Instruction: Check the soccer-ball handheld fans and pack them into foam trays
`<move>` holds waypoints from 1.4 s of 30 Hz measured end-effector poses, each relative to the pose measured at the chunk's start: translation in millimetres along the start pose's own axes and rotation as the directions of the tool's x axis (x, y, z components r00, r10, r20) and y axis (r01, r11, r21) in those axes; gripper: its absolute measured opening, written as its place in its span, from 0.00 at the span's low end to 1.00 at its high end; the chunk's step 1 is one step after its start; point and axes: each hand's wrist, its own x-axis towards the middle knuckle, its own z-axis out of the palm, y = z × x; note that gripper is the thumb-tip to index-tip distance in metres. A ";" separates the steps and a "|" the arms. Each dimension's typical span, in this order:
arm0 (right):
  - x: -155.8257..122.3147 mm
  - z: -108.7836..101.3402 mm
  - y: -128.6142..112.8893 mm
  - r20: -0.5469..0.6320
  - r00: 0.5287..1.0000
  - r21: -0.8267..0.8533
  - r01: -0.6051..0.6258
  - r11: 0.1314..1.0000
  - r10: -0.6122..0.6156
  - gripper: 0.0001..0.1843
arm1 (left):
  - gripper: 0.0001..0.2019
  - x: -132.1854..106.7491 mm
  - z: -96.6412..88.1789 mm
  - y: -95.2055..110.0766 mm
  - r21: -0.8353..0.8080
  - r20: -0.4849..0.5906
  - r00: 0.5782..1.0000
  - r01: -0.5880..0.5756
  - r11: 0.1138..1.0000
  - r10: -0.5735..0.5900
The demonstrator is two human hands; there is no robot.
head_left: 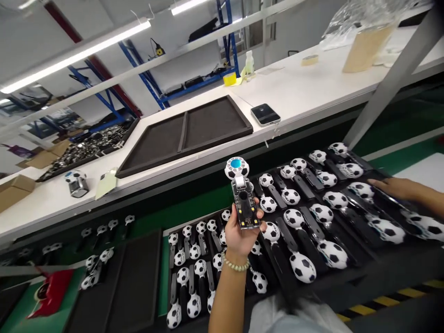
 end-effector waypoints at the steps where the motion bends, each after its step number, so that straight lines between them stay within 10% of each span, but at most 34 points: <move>1: -5.4 -9.6 -13.3 0.092 0.996 -0.048 0.012 0.999 -0.007 0.19 | 0.21 4.3 0.8 0.0 -0.021 0.018 1.000 -0.002 1.000 0.002; 4: -35.7 -39.4 -74.5 0.027 0.975 -0.012 0.222 0.975 -0.222 0.22 | 0.19 17.2 6.9 -3.3 -0.102 0.082 0.996 -0.008 0.995 0.016; 8: -99.9 -69.2 -166.3 -0.084 0.772 0.371 0.612 0.699 -0.631 0.25 | 0.20 28.1 21.7 -11.5 -0.071 0.100 0.995 0.013 0.997 -0.006; 13: -150.2 -88.5 -215.4 -0.143 0.679 0.759 0.542 0.361 -0.720 0.21 | 0.21 33.1 41.8 -24.9 0.016 0.132 0.991 0.027 1.000 -0.029; 18: -154.9 -92.5 -206.9 -0.078 0.687 0.971 0.218 0.102 -0.722 0.21 | 0.24 35.7 71.5 -53.4 0.333 0.124 0.990 -0.112 0.936 0.075; 23: -142.8 -90.3 -177.3 0.140 0.704 0.970 -0.237 -0.045 -0.696 0.17 | 0.39 28.5 115.5 -104.5 0.846 0.167 0.903 -0.337 0.413 0.396; 27: -127.6 -99.9 -141.1 0.225 0.620 0.853 -0.498 -0.155 -0.752 0.13 | 0.50 21.4 151.1 -147.1 0.902 0.200 0.861 -0.348 0.254 0.468; 32: -113.3 -119.5 -102.4 0.214 0.477 0.779 -0.610 -0.146 -0.852 0.13 | 0.53 19.7 184.4 -187.1 0.932 0.194 0.791 -0.334 0.144 0.580; 38: -104.7 -127.4 -78.7 0.101 0.614 0.837 -0.477 -0.266 -0.783 0.23 | 0.51 17.3 203.2 -220.5 0.951 0.164 0.771 -0.290 0.110 0.616; 42: -104.6 -129.3 -70.4 0.101 0.624 0.846 -0.463 -0.262 -0.775 0.26 | 0.51 12.6 206.2 -234.1 0.949 0.159 0.752 -0.295 0.110 0.640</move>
